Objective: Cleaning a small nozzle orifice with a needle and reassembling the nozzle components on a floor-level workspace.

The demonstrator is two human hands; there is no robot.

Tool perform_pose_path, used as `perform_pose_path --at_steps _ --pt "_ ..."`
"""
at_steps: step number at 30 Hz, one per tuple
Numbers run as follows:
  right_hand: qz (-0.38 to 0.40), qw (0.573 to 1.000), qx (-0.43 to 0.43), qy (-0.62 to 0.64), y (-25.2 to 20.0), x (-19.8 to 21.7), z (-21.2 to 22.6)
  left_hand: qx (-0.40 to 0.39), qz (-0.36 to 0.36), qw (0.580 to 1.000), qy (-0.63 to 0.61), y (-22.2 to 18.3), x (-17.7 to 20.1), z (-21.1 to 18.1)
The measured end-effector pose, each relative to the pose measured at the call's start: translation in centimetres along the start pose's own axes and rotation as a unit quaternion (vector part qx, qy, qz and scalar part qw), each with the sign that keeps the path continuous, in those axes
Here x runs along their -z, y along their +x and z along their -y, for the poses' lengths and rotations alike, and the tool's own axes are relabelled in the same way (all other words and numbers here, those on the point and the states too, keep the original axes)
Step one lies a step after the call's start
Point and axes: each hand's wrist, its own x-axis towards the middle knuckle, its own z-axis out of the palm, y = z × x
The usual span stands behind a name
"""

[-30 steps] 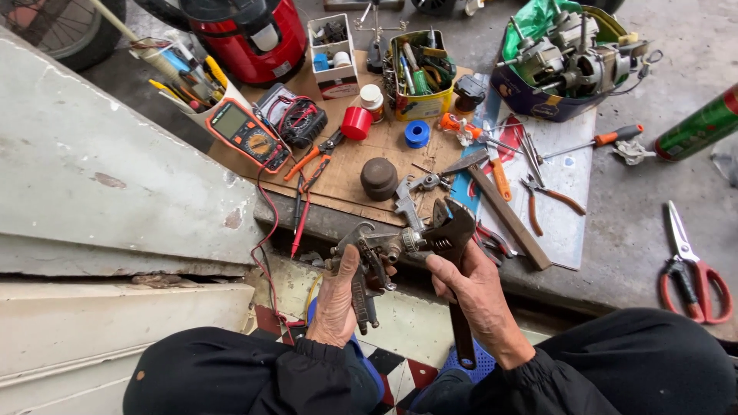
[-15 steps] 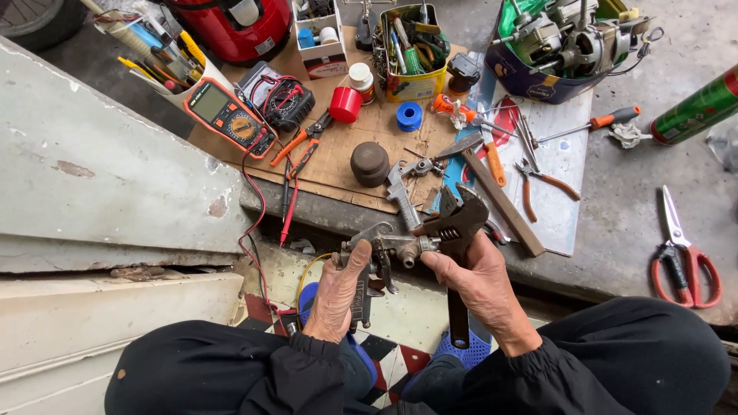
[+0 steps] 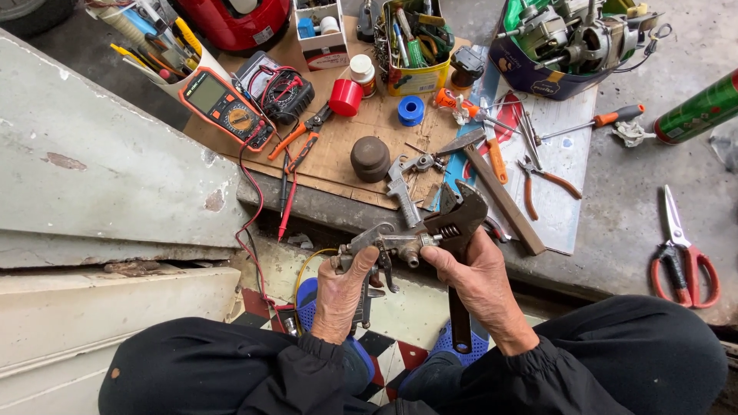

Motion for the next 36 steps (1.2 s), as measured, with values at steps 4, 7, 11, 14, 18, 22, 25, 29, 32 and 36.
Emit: perform_pose_path --at_steps 4,7,11,14,18,22,25,29,32,36 --pt "0.004 1.000 -0.007 0.014 0.0 0.3 -0.4 -0.116 0.041 0.990 -0.069 -0.6 -0.1 -1.0" --pt "0.006 0.999 -0.007 0.031 0.1 -0.1 -0.3 -0.170 0.034 0.983 -0.052 -0.6 -0.8 -0.8" --pt "-0.019 0.999 -0.008 0.038 0.6 -0.8 0.7 -0.111 0.008 0.993 -0.044 -0.3 -1.4 -0.4" --pt "-0.043 0.998 -0.020 0.037 0.4 -0.9 1.5 -0.033 0.007 0.994 -0.105 0.0 -0.8 -0.7" --pt "-0.060 0.998 -0.019 0.003 0.3 -0.3 0.9 0.023 0.022 0.989 -0.145 -0.4 0.2 -1.8" --pt "-0.063 0.998 -0.025 0.008 0.3 -0.5 1.1 0.036 0.037 0.988 -0.144 -0.5 -0.1 -1.4" --pt "-0.063 0.998 -0.020 0.004 0.3 -0.4 1.5 0.030 0.020 0.987 -0.159 0.2 -0.1 0.3" --pt "-0.022 0.999 -0.023 -0.027 0.7 0.8 1.0 0.031 0.009 0.987 -0.160 -0.6 -0.4 -0.9" --pt "0.000 0.998 -0.051 -0.043 0.6 1.0 1.0 0.028 0.001 0.986 -0.162 -1.1 -0.6 -1.4" --pt "-0.008 0.996 -0.070 -0.057 0.6 0.7 1.3 0.037 -0.014 0.988 -0.147 -1.1 -0.7 -1.1"
